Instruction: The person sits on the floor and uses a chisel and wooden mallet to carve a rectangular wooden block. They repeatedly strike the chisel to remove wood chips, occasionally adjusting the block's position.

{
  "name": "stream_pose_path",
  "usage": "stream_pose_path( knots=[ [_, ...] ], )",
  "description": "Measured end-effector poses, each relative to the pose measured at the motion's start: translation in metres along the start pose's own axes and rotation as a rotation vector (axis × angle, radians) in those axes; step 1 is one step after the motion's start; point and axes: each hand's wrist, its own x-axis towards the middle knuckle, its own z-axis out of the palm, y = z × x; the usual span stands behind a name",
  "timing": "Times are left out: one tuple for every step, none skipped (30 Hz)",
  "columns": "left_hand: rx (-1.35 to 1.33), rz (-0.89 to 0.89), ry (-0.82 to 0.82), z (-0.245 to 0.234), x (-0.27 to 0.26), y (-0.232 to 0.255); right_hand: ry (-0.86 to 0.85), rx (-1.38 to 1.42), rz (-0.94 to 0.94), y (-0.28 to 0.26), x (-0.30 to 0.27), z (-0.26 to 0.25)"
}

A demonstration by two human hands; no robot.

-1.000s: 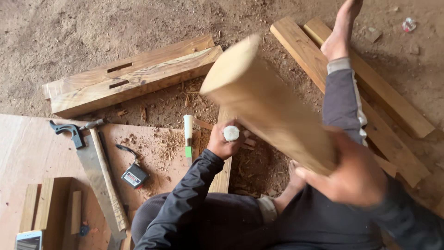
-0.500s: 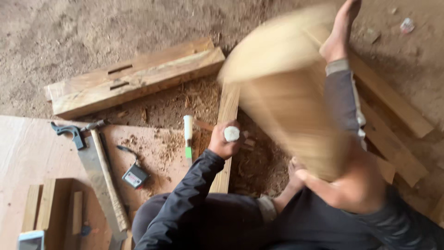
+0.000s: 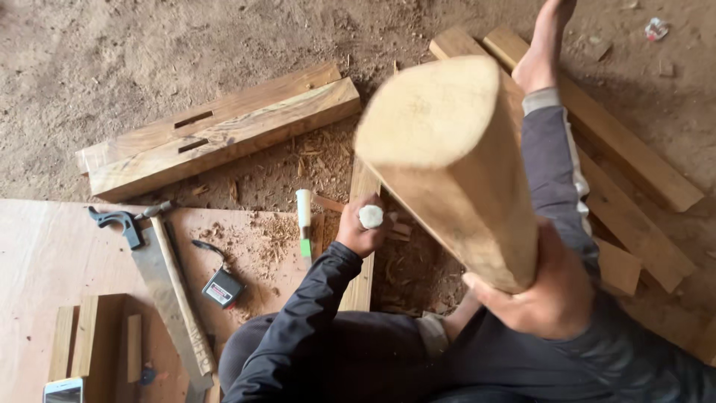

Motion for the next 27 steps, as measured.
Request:
stream_pose_path(
  knots=[
    [0.089, 0.030, 0.014, 0.002, 0.002, -0.004, -0.162, -0.227, 0.131, -0.001, 0.007, 0.004],
    [0.064, 0.127, 0.037, 0.006, -0.002, -0.008, -0.321, -0.455, 0.264, -0.002, 0.013, 0.012],
    [0.045, 0.235, 0.058, 0.008, -0.005, -0.010, -0.464, -0.686, 0.398, 0.001, 0.020, 0.022],
    [0.026, 0.344, 0.078, 0.009, -0.007, -0.012, -0.388, -0.646, 0.357, 0.004, 0.017, 0.027],
    [0.013, 0.480, 0.106, 0.006, 0.008, -0.012, -0.291, -0.617, 0.298, 0.013, 0.018, 0.028],
    [0.000, 0.616, 0.132, 0.001, 0.031, -0.013, -0.195, -0.587, 0.237, 0.025, 0.022, 0.027],
    [-0.033, 0.690, 0.147, 0.008, 0.024, -0.025, -0.190, -0.559, 0.307, 0.033, 0.015, 0.026],
    [-0.129, 0.541, 0.080, 0.015, 0.022, -0.039, -0.184, -0.531, 0.377, 0.041, 0.006, 0.024],
    [-0.209, 0.376, 0.002, 0.015, 0.020, -0.058, -0.180, -0.483, 0.458, 0.046, -0.010, 0.032],
    [-0.287, 0.210, -0.074, 0.017, 0.011, -0.078, -0.145, -0.386, 0.412, 0.047, -0.026, 0.040],
    [-0.110, 0.314, -0.029, 0.021, 0.018, -0.088, -0.090, -0.319, 0.327, 0.052, -0.024, 0.038],
    [0.069, 0.413, 0.019, 0.023, 0.028, -0.096, -0.036, -0.251, 0.243, 0.054, -0.020, 0.038],
    [0.253, 0.506, 0.044, 0.025, 0.030, -0.103, -0.084, -0.360, 0.229, 0.054, -0.020, 0.042],
    [-0.006, 0.441, 0.026, 0.028, 0.030, -0.109, -0.134, -0.468, 0.215, 0.053, -0.020, 0.046],
    [-0.259, 0.386, 0.004, 0.028, 0.039, -0.107, -0.168, -0.583, 0.197, 0.056, -0.014, 0.049],
    [-0.510, 0.324, -0.021, 0.026, 0.049, -0.104, -0.206, -0.599, 0.298, 0.058, -0.011, 0.050],
    [-0.244, 0.440, 0.036, 0.025, 0.053, -0.101, -0.258, -0.612, 0.402, 0.060, -0.013, 0.051],
    [-0.048, 0.540, 0.087, 0.025, 0.057, -0.098, -0.308, -0.624, 0.508, 0.064, -0.014, 0.052],
    [0.082, 0.580, 0.109, 0.023, 0.050, -0.095, -0.289, -0.564, 0.490, 0.063, -0.023, 0.057],
    [0.071, 0.538, 0.090, 0.019, 0.043, -0.089, -0.267, -0.504, 0.474, 0.060, -0.032, 0.060],
    [0.067, 0.526, 0.097, 0.012, 0.053, -0.073, -0.229, -0.463, 0.433, 0.060, -0.030, 0.057],
    [0.050, 0.503, 0.101, 0.004, 0.064, -0.053, -0.163, -0.449, 0.435, 0.057, -0.029, 0.054],
    [0.030, 0.489, 0.109, 0.000, 0.064, -0.033, -0.096, -0.423, 0.455, 0.050, -0.031, 0.054],
    [0.020, 0.483, 0.114, -0.003, 0.060, -0.012, -0.030, -0.397, 0.474, 0.040, -0.034, 0.052],
    [-0.003, 0.486, 0.132, -0.002, 0.056, 0.012, 0.032, -0.332, 0.412, 0.030, -0.033, 0.046],
    [0.021, 0.569, 0.168, -0.001, 0.046, 0.034, 0.094, -0.267, 0.348, 0.021, -0.033, 0.040],
    [0.053, 0.646, 0.218, 0.000, 0.029, 0.053, 0.148, -0.195, 0.286, 0.012, -0.033, 0.036]
  ],
)
